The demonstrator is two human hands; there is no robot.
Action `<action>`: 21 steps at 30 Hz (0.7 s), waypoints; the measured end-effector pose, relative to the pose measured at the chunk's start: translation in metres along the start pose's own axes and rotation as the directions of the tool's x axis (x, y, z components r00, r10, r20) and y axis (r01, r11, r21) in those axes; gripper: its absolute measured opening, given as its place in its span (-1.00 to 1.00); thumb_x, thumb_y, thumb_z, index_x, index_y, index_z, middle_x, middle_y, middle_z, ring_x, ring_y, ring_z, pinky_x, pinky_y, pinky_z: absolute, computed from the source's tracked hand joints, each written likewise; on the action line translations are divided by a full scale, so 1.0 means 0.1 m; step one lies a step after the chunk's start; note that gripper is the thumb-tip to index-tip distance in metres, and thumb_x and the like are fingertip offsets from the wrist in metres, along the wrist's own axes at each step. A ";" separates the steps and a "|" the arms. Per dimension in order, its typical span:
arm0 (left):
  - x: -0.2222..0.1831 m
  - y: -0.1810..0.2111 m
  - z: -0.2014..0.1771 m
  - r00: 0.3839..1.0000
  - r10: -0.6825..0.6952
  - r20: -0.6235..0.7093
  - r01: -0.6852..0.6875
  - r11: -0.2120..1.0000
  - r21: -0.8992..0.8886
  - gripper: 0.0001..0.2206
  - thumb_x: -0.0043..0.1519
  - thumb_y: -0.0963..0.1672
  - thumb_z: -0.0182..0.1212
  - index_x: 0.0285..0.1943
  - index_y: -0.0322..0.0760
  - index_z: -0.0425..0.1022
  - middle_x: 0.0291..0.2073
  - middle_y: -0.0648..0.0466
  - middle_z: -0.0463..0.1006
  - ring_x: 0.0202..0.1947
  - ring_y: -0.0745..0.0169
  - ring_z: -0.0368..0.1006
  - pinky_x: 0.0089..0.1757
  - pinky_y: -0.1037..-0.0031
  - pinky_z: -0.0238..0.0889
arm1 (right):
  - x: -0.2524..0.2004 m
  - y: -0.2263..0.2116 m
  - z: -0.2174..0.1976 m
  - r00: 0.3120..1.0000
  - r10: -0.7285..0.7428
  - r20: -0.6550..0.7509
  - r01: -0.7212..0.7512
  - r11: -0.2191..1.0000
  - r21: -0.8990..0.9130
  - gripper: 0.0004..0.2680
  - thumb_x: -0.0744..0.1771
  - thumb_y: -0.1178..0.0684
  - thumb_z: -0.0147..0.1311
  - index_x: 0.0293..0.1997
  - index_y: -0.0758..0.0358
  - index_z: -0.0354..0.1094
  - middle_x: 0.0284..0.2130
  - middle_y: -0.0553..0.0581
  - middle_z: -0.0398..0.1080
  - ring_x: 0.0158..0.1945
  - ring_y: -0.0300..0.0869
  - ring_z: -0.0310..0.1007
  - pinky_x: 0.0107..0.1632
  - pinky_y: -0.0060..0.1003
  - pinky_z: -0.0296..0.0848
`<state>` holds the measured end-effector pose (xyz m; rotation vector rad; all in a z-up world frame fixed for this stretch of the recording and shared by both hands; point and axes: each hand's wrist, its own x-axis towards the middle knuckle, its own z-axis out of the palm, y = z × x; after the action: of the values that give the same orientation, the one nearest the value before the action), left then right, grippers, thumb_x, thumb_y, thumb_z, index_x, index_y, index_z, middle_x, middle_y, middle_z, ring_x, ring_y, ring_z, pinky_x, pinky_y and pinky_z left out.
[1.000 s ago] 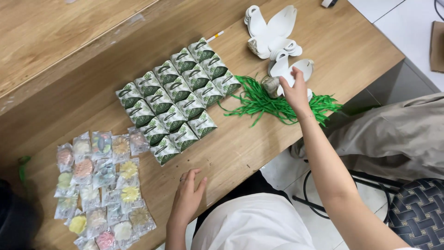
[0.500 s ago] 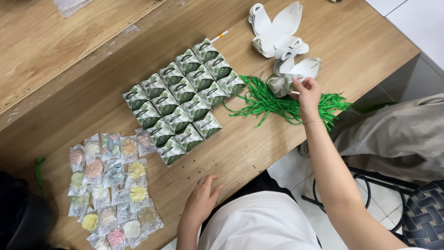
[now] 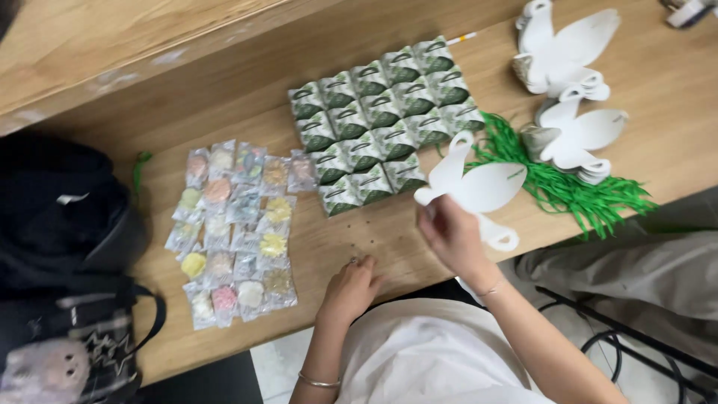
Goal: Assembling and filling small decorative paper gift boxes with tissue paper and items.
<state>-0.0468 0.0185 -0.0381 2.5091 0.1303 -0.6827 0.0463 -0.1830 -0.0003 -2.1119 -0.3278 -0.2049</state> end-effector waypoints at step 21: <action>-0.50 -1.18 0.03 0.975 -0.214 -0.066 0.186 0.939 -0.289 -0.63 0.30 0.00 0.16 0.21 -0.23 0.39 0.02 -0.18 0.59 0.05 -0.17 0.51 0.01 0.12 0.37 | -0.59 -0.02 0.71 0.732 0.182 0.657 -0.170 0.982 -0.083 -0.81 0.32 0.03 0.13 -0.03 0.23 0.40 -0.38 0.19 0.59 -0.32 -0.01 0.63 -0.18 -0.19 0.55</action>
<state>-0.1178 0.1202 -0.0709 2.2716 0.4900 -0.5762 -0.0096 -0.1306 -0.0522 -2.1558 -0.5351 0.6889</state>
